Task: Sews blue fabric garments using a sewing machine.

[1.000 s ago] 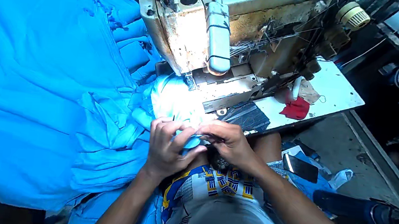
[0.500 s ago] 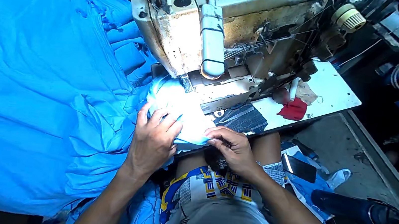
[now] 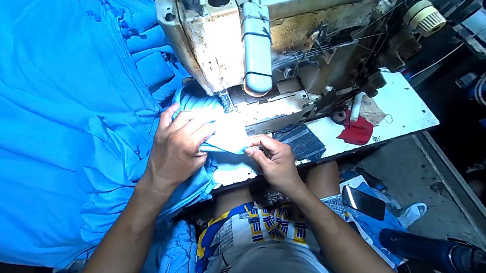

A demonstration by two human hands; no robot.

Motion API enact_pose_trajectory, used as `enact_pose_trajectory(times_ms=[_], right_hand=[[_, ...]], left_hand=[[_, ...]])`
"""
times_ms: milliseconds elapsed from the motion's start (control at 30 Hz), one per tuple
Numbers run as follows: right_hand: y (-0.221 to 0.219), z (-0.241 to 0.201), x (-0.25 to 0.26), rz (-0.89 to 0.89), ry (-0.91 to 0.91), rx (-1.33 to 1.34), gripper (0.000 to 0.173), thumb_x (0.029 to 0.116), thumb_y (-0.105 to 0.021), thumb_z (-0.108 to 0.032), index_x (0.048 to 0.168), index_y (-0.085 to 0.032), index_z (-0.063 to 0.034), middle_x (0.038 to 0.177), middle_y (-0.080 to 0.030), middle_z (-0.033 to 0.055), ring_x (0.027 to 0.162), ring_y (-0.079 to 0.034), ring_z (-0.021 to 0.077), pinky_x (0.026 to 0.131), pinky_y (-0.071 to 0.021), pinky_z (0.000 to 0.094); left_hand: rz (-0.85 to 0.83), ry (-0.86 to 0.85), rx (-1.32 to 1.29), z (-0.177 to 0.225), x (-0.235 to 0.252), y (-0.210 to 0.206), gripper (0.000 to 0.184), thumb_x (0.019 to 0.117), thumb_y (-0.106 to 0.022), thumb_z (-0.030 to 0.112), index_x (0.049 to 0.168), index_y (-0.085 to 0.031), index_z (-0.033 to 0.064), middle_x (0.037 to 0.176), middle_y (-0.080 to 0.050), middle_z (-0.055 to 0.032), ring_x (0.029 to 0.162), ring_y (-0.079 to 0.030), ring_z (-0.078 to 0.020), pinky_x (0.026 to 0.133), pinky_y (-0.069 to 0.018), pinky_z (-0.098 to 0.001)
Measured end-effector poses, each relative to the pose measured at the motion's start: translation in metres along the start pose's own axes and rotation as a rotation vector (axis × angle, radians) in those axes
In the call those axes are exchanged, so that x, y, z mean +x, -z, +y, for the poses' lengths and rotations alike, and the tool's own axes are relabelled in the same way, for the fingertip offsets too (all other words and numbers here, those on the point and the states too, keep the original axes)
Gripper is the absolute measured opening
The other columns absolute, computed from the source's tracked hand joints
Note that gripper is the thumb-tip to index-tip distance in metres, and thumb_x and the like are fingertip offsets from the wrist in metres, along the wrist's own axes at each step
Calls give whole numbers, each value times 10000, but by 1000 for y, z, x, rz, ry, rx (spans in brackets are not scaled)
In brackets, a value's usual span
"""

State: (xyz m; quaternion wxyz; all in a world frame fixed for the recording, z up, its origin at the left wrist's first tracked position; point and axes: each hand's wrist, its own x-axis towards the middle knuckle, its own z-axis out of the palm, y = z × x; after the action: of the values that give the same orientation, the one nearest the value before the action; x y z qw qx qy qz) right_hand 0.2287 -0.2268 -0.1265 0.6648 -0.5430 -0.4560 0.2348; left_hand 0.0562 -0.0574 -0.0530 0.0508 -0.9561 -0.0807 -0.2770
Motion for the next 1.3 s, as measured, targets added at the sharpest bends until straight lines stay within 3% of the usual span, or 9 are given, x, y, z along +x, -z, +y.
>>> enact_pose_trajectory(times_ms=[400, 633, 700, 800, 867, 967, 1100, 1200, 1300], right_hand=[[-5, -4, 13, 11, 19, -5, 73, 977, -666, -45, 1026, -718, -28, 918, -698, 56, 705, -628, 115, 632, -554, 270], [-15, -4, 28, 65, 61, -48, 81, 994, -649, -48, 1057, -694, -22, 951, -695, 67, 787, -666, 123, 701, -593, 290], [-15, -3, 31, 63, 70, -42, 95, 998, -642, -43, 1074, -692, -18, 968, -702, 71, 804, -673, 124, 716, -596, 292], [-14, -2, 33, 52, 83, -57, 81, 1002, -638, -46, 1058, -687, -13, 953, -693, 75, 797, -665, 120, 710, -590, 285], [-13, -2, 33, 38, 92, -88, 90, 1002, -642, -53, 1063, -692, -11, 977, -697, 82, 829, -679, 122, 744, -601, 295], [-8, -2, 37, -6, 125, -203, 124, 1003, -648, -81, 1096, -705, -21, 1011, -706, 78, 882, -691, 117, 809, -607, 308], [1, -13, 45, -150, 198, -394, 174, 1002, -640, -107, 1135, -727, -34, 1013, -729, 77, 918, -691, 143, 876, -574, 356], [9, -25, 44, -332, 281, -413, 162, 984, -658, -78, 1117, -742, -37, 1017, -728, 64, 930, -688, 122, 877, -581, 321], [14, -33, 32, -445, 339, -375, 136, 960, -669, -29, 1075, -741, -36, 1021, -706, 55, 952, -675, 108, 873, -586, 293]], left_hand=[[-12, -35, -20, -15, 6, 0, 169, 899, -594, 132, 894, -745, 56, 1026, -732, -85, 1116, -648, -318, 1126, -368, -578], [-26, -26, -63, -15, 11, -1, 240, 868, -621, 112, 1065, -743, 53, 1275, -677, -125, 1226, -608, -333, 1104, -406, -555], [-85, -43, -136, -10, 12, 5, 299, 842, -666, 250, 1066, -749, 70, 1284, -636, -135, 1239, -558, -334, 1063, -422, -524], [-207, -54, -117, -8, 11, 21, 571, 907, -626, 635, 1043, -766, 99, 1313, -617, -136, 1276, -531, -330, 1083, -407, -532], [-267, -20, -43, -23, 9, 38, 637, 896, -584, 701, 993, -761, 97, 1312, -610, -153, 1265, -531, -381, 1041, -413, -605], [-317, 80, 49, -55, 1, 68, 555, 905, -596, 647, 927, -733, 109, 1331, -573, -148, 1249, -501, -433, 967, -414, -660], [-157, 68, -167, -39, -5, 94, 378, 908, -701, 450, 853, -710, 77, 1406, -576, -110, 1313, -543, -287, 1058, -483, -499], [-113, -32, -294, -8, -10, 96, 287, 954, -700, 306, 846, -706, 40, 1293, -666, -122, 1144, -675, -230, 957, -582, -427], [-135, -108, -225, 4, -18, 91, 264, 999, -654, 289, 914, -729, 50, 925, -706, -78, 828, -689, -185, 717, -570, -365]])
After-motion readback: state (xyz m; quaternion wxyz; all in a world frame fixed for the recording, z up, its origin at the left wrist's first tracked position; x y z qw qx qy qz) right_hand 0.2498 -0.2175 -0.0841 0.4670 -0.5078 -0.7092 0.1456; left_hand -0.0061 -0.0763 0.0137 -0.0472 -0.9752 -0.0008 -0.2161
